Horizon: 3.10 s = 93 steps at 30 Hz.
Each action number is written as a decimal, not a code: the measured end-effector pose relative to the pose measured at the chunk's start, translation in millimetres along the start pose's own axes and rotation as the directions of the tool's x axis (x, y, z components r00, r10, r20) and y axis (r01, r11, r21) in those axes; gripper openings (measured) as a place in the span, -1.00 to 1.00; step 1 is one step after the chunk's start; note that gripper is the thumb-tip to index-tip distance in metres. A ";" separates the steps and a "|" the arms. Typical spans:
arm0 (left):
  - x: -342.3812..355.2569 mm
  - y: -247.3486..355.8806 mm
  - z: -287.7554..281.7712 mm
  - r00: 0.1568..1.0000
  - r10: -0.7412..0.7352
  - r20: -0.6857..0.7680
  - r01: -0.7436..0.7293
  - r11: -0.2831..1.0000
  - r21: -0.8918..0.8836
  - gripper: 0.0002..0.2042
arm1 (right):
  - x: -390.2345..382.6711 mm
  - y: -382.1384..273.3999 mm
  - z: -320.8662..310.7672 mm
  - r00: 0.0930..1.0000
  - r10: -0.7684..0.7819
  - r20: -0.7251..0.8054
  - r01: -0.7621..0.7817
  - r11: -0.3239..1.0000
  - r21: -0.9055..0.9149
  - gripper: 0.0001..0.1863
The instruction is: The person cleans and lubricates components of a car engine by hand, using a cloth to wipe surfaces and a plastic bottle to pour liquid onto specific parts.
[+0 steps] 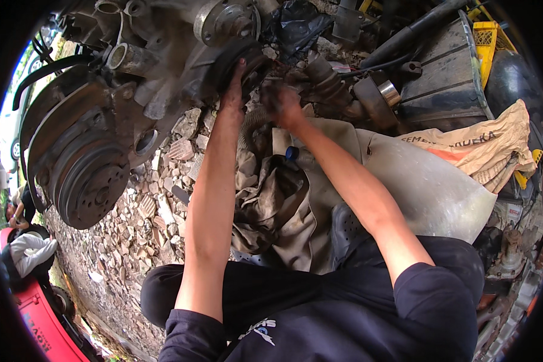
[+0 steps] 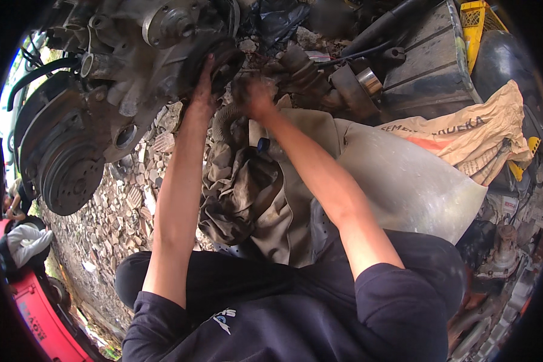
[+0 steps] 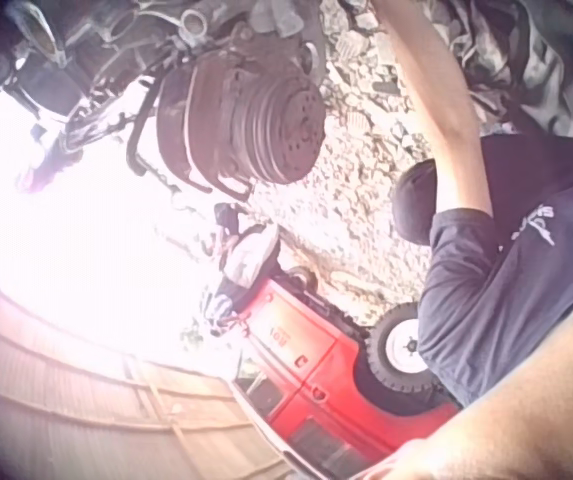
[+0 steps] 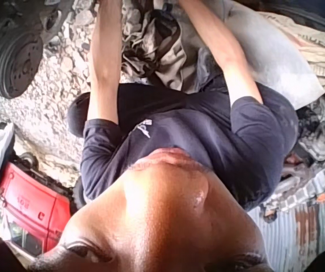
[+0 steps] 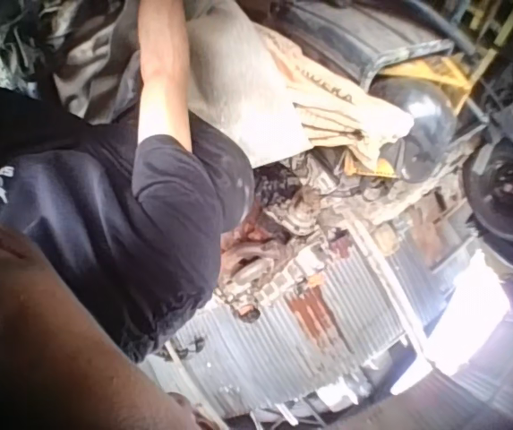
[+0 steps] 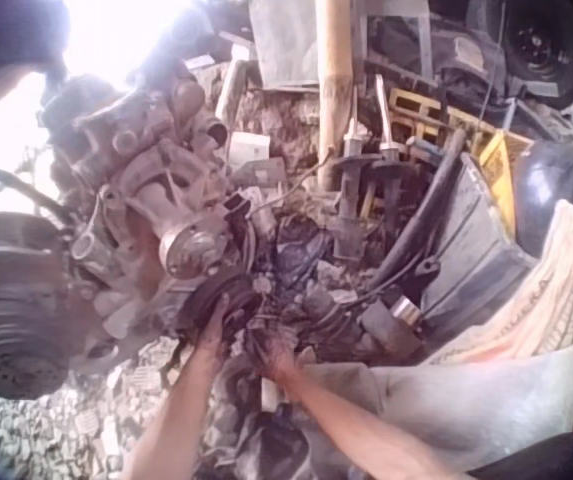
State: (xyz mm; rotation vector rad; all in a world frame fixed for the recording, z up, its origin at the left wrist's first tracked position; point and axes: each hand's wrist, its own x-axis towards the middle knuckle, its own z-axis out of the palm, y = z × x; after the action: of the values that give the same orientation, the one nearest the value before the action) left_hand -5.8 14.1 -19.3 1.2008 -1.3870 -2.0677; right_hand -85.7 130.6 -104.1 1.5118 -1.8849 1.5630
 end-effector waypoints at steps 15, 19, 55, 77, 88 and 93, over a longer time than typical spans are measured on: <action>-4.7 3.9 1.5 0.999 0.034 0.002 -0.034 0.999 -0.027 -0.04 | 27.1 -19.6 -31.4 0.955 0.048 0.292 -0.057 0.998 0.021 -0.69; -7.1 4.4 0.6 1.000 0.027 -0.005 -0.027 1.000 -0.001 -0.05 | 40.9 -15.1 -42.1 0.987 0.008 0.162 -0.017 0.998 0.054 -0.67; 1.9 0.7 -8.2 0.991 0.135 0.011 -0.134 0.990 -0.045 -0.12 | 51.5 -1.5 -10.7 0.955 0.119 0.270 -0.119 0.993 -0.018 -0.72; 2.8 -4.9 -14.5 0.999 0.012 0.052 -0.011 1.000 -0.009 -0.02 | 27.7 -23.8 -17.8 0.967 -0.074 0.242 0.129 0.967 -0.219 -0.68; 2.6 -17.4 -36.5 1.000 -0.011 0.005 0.011 0.999 -0.040 -0.07 | 32.1 -19.7 -3.0 0.943 0.105 0.317 -0.027 0.970 -0.242 -0.70; 0.6 -14.3 -1.2 0.997 0.048 0.059 -0.045 0.998 -0.049 -0.09 | 19.5 14.1 -6.3 0.998 0.054 -0.020 -0.054 0.998 0.028 -0.65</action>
State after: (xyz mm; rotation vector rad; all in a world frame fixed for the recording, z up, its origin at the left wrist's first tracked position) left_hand -3.1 19.4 -32.3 1.0860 -1.3714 -2.1080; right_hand -108.0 123.7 -95.3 1.4613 -1.9163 1.6274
